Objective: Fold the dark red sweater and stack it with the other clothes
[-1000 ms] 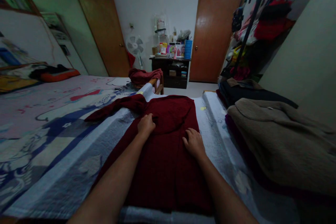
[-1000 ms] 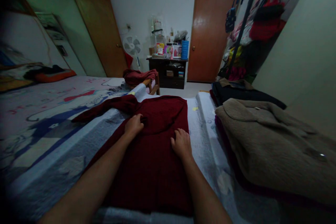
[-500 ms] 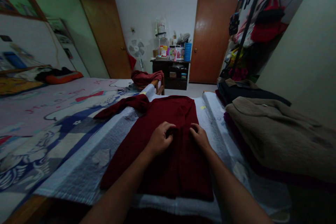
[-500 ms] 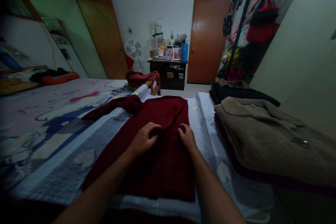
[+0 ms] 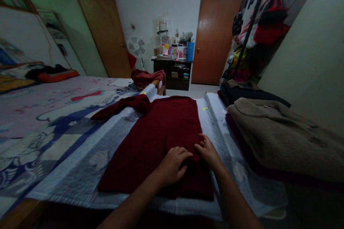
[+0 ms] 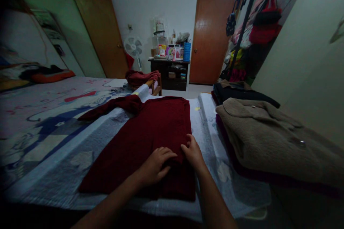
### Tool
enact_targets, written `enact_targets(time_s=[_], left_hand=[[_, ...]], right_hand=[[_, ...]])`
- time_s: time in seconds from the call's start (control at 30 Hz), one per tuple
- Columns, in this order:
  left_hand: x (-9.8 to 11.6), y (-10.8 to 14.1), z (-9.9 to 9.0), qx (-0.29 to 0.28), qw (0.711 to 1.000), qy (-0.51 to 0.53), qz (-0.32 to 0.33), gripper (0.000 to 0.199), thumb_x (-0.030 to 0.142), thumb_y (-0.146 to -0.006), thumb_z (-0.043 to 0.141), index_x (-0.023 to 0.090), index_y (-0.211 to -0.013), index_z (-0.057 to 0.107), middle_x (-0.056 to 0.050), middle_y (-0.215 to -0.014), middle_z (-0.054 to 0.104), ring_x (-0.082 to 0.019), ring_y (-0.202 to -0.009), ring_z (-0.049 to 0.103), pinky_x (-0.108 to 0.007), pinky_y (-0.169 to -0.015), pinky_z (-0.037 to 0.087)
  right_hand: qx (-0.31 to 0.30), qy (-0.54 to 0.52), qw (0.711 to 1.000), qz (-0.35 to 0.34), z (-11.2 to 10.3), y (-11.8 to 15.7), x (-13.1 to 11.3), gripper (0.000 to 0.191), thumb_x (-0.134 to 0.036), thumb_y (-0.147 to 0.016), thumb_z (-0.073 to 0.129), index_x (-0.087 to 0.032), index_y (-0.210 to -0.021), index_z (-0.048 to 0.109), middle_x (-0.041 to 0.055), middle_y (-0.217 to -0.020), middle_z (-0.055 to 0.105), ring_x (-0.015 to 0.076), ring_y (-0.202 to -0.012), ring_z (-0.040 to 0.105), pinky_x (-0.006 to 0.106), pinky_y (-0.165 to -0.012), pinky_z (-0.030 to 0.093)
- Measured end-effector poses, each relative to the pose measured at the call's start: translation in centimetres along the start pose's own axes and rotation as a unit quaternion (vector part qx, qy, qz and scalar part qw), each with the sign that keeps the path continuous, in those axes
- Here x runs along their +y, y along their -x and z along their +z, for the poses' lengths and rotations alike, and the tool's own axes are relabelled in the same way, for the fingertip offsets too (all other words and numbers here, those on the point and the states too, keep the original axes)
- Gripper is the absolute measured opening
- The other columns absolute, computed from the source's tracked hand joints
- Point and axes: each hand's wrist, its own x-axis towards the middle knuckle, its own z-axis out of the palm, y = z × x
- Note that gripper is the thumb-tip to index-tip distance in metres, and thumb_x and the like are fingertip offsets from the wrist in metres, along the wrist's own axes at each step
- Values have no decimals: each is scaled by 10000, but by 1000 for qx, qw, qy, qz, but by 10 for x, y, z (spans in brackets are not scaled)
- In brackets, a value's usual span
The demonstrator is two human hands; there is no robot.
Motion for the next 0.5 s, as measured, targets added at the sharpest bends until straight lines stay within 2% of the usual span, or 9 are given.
enact_targets(time_s=[0.07, 0.13, 0.2, 0.27, 0.37, 0.5], left_hand=[[-3, -1, -3, 3, 999, 38, 1, 395, 243, -780, 647, 271, -1171, 602, -50, -1204, 587, -227, -1116, 517, -392, -1028, 369], [-14, -4, -7, 50, 997, 53, -31, 328, 315, -802, 645, 261, -1125, 627, -61, -1258, 555, -236, -1187, 487, -390, -1054, 356], [-31, -10, -10, 125, 986, 41, -105, 308, 322, -826, 607, 240, -1122, 630, -84, -1315, 510, -253, -1254, 444, -409, -1081, 331], [-51, -19, -14, 177, 964, 44, -196, 392, 293, -825, 586, 204, -1207, 580, -118, -1326, 494, -261, -1262, 447, -419, -1083, 330], [-73, -32, -17, 171, 933, 121, -293, 550, 254, -793, 606, 163, -1320, 477, -149, -1269, 542, -257, -1185, 526, -387, -1006, 411], [-84, -47, -15, 172, 875, 309, -331, 557, 207, -770, 614, 194, -1308, 470, -95, -1100, 647, -202, -987, 626, -299, -840, 488]], right_hand=[[-4, 7, 1000, 1, -1, 4, 2, 500, -303, -717, 587, -180, -1198, 531, -14, -769, 616, 153, -691, 595, 272, -670, 488], [-7, 11, 1000, 5, -3, 8, 3, 500, -280, -725, 567, -179, -1212, 526, -23, -737, 603, 158, -681, 592, 279, -678, 488], [-7, 14, 1000, 5, -4, 11, 3, 504, -269, -732, 551, -175, -1226, 522, -19, -733, 604, 166, -691, 600, 283, -684, 489], [-5, 21, 1000, 6, -6, 15, 3, 502, -271, -741, 539, -174, -1233, 521, -5, -762, 622, 175, -717, 613, 285, -691, 493], [-6, 39, 999, 11, -8, 22, 2, 498, -289, -760, 531, -178, -1245, 511, 12, -812, 645, 185, -751, 630, 293, -706, 501], [-15, 58, 998, 9, -8, 31, 3, 541, -302, -770, 547, -187, -1291, 458, 43, -913, 667, 206, -858, 651, 313, -780, 509]])
